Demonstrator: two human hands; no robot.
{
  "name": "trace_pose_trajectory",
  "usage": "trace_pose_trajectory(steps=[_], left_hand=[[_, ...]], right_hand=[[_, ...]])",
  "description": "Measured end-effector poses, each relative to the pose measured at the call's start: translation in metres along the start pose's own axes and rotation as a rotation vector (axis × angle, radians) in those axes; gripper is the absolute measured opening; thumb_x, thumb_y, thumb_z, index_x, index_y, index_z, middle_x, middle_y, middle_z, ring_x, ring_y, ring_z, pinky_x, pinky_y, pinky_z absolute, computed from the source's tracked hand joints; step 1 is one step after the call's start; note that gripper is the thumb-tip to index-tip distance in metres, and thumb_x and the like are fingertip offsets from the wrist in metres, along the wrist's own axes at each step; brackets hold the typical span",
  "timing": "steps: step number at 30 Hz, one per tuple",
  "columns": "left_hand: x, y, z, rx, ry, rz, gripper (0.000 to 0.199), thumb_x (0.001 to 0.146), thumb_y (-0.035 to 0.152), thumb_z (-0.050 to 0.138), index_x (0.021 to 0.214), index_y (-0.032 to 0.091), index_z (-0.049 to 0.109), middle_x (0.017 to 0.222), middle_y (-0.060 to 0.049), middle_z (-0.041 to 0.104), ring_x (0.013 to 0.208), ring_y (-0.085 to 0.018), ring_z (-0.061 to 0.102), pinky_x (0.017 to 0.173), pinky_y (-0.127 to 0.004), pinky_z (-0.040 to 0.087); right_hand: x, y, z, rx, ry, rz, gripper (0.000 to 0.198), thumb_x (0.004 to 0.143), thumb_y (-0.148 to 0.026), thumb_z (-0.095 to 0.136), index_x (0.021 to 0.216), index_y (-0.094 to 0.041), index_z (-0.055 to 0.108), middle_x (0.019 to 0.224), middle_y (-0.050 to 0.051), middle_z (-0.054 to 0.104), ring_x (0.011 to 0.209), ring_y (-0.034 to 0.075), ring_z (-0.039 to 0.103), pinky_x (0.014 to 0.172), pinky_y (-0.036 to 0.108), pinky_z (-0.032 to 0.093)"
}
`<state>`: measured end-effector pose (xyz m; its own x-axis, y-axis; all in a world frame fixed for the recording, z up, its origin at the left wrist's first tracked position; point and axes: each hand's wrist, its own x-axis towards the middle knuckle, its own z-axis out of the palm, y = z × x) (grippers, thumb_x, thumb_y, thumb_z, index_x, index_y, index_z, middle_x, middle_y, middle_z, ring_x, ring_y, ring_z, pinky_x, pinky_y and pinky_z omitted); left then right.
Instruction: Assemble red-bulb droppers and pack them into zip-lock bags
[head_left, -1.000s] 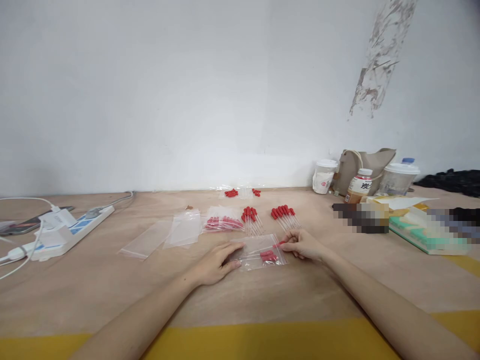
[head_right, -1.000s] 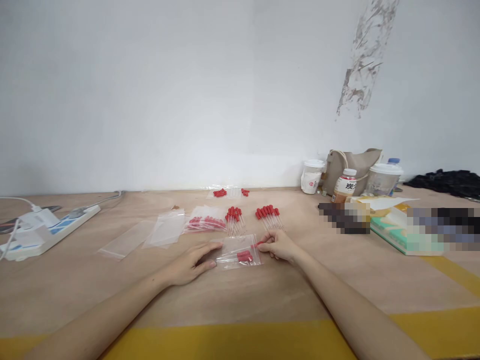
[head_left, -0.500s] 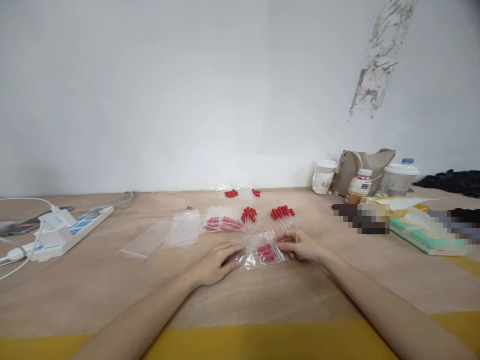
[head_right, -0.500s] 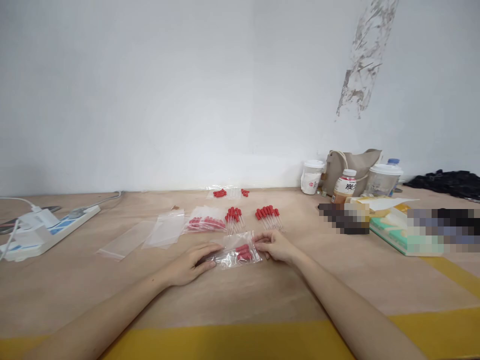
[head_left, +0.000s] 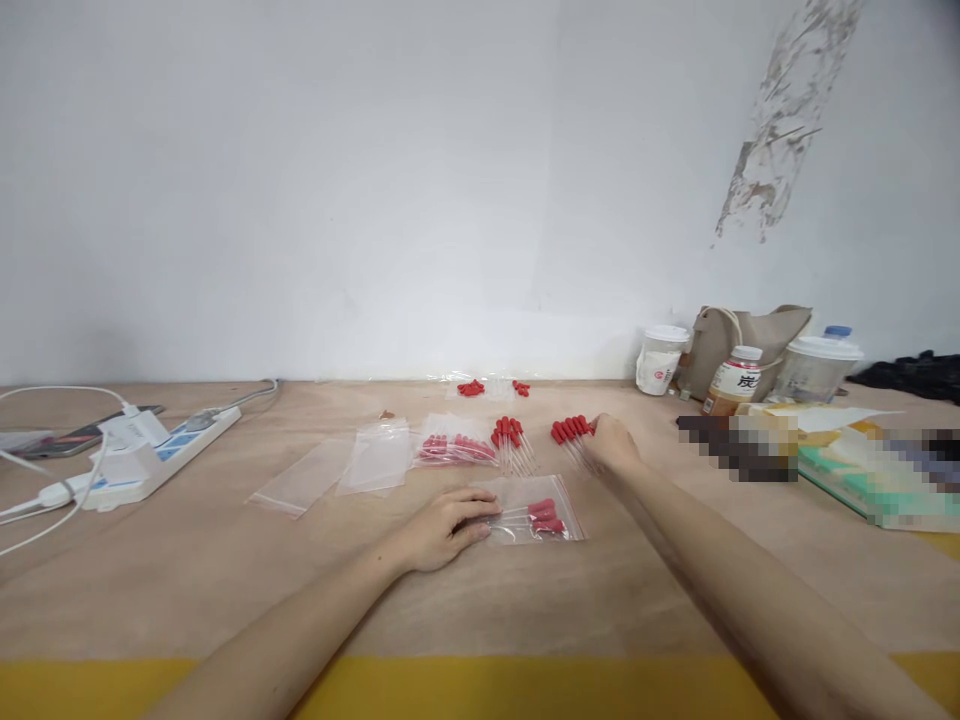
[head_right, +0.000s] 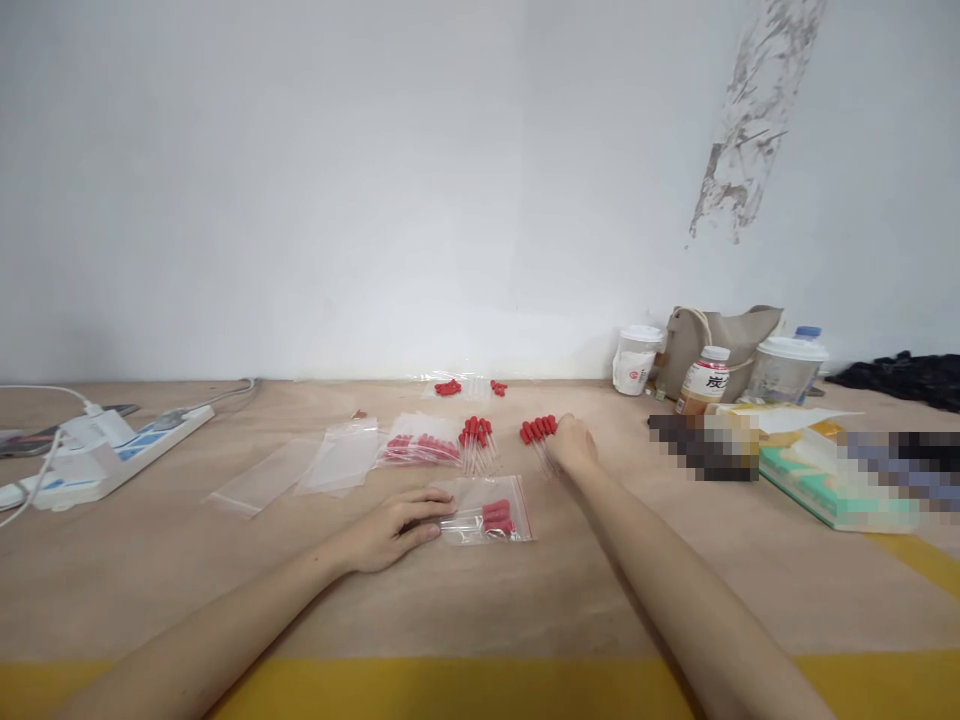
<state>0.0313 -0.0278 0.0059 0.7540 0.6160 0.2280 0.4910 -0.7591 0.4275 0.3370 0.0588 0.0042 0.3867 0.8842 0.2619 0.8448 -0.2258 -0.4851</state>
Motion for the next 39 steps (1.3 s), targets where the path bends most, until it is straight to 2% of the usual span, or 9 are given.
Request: trace_pose_trajectory(steps=[6, 14, 21, 24, 28, 32, 35, 37, 39], left_hand=[[0.0, 0.001, -0.001, 0.0, -0.001, 0.003, 0.033, 0.087, 0.035, 0.039, 0.118, 0.028, 0.049, 0.124, -0.002, 0.047, 0.112, -0.019, 0.043, 0.096, -0.035, 0.032], [-0.001, 0.001, 0.0, 0.001, -0.002, -0.009, 0.033, 0.087, 0.034, 0.04, 0.118, 0.029, 0.049, 0.125, -0.002, 0.046, 0.113, -0.019, 0.042, 0.097, -0.036, 0.032], [-0.001, 0.002, -0.001, -0.005, -0.001, -0.008, 0.033, 0.087, 0.035, 0.039, 0.118, 0.029, 0.049, 0.125, -0.002, 0.046, 0.113, -0.02, 0.042, 0.097, -0.036, 0.032], [-0.001, 0.002, -0.001, -0.003, -0.001, -0.004, 0.033, 0.087, 0.035, 0.04, 0.118, 0.028, 0.049, 0.125, -0.002, 0.046, 0.113, -0.02, 0.042, 0.097, -0.036, 0.031], [-0.001, 0.002, -0.001, 0.008, -0.002, 0.0, 0.034, 0.087, 0.035, 0.04, 0.119, 0.029, 0.048, 0.125, -0.002, 0.046, 0.113, -0.019, 0.042, 0.097, -0.036, 0.031], [0.0, 0.002, -0.001, 0.018, -0.004, 0.001, 0.033, 0.087, 0.034, 0.04, 0.119, 0.028, 0.048, 0.125, -0.002, 0.046, 0.113, -0.018, 0.042, 0.097, -0.034, 0.032], [0.0, 0.002, -0.001, 0.019, -0.01, -0.006, 0.033, 0.087, 0.034, 0.039, 0.119, 0.028, 0.049, 0.125, -0.002, 0.046, 0.113, -0.018, 0.042, 0.097, -0.034, 0.032], [0.0, 0.001, -0.001, 0.017, -0.01, -0.007, 0.033, 0.087, 0.034, 0.039, 0.119, 0.029, 0.049, 0.125, -0.002, 0.046, 0.113, -0.019, 0.042, 0.097, -0.034, 0.032], [0.0, 0.001, -0.001, 0.016, -0.011, -0.008, 0.034, 0.087, 0.035, 0.039, 0.119, 0.029, 0.048, 0.125, -0.002, 0.046, 0.113, -0.019, 0.042, 0.097, -0.035, 0.032]], right_hand=[[0.011, -0.002, 0.013, 0.004, -0.08, 0.031, 0.027, 0.06, -0.013, 0.054, 0.086, -0.007, 0.059, 0.081, 0.019, 0.062, 0.075, 0.027, 0.06, 0.055, 0.029, 0.04], [0.012, -0.005, 0.016, 0.029, -0.058, 0.074, 0.031, 0.061, -0.016, 0.054, 0.09, -0.007, 0.058, 0.092, 0.023, 0.059, 0.081, 0.028, 0.059, 0.059, 0.032, 0.041], [0.012, -0.007, 0.015, 0.146, -0.049, 0.096, 0.016, 0.064, -0.014, 0.052, 0.076, -0.006, 0.059, 0.076, 0.019, 0.06, 0.076, 0.027, 0.059, 0.057, 0.03, 0.037], [0.012, -0.008, 0.007, 0.221, -0.017, 0.101, 0.021, 0.065, -0.016, 0.052, 0.084, -0.008, 0.056, 0.076, 0.017, 0.059, 0.077, 0.025, 0.058, 0.058, 0.028, 0.038], [0.0, -0.005, -0.007, 0.353, 0.025, 0.088, 0.041, 0.069, -0.019, 0.051, 0.108, -0.011, 0.039, 0.079, 0.011, 0.057, 0.066, 0.018, 0.057, 0.055, 0.025, 0.041], [-0.031, 0.009, -0.008, 0.507, -0.045, 0.042, 0.052, 0.072, -0.021, 0.048, 0.117, -0.015, 0.022, 0.065, -0.001, 0.051, 0.044, 0.012, 0.05, 0.041, 0.025, 0.042], [-0.052, 0.019, -0.001, 0.822, -0.038, 0.039, 0.058, 0.07, -0.02, 0.051, 0.116, -0.022, 0.016, 0.06, -0.006, 0.044, 0.043, 0.012, 0.049, 0.038, 0.023, 0.044], [-0.061, 0.021, 0.004, 1.021, -0.028, 0.054, 0.055, 0.067, -0.018, 0.055, 0.109, -0.026, 0.019, 0.062, -0.006, 0.043, 0.044, 0.011, 0.05, 0.038, 0.022, 0.046], [-0.067, 0.018, 0.006, 1.124, -0.048, 0.078, 0.049, 0.066, -0.018, 0.057, 0.101, -0.028, 0.024, 0.063, -0.007, 0.044, 0.045, 0.01, 0.05, 0.039, 0.021, 0.048]])
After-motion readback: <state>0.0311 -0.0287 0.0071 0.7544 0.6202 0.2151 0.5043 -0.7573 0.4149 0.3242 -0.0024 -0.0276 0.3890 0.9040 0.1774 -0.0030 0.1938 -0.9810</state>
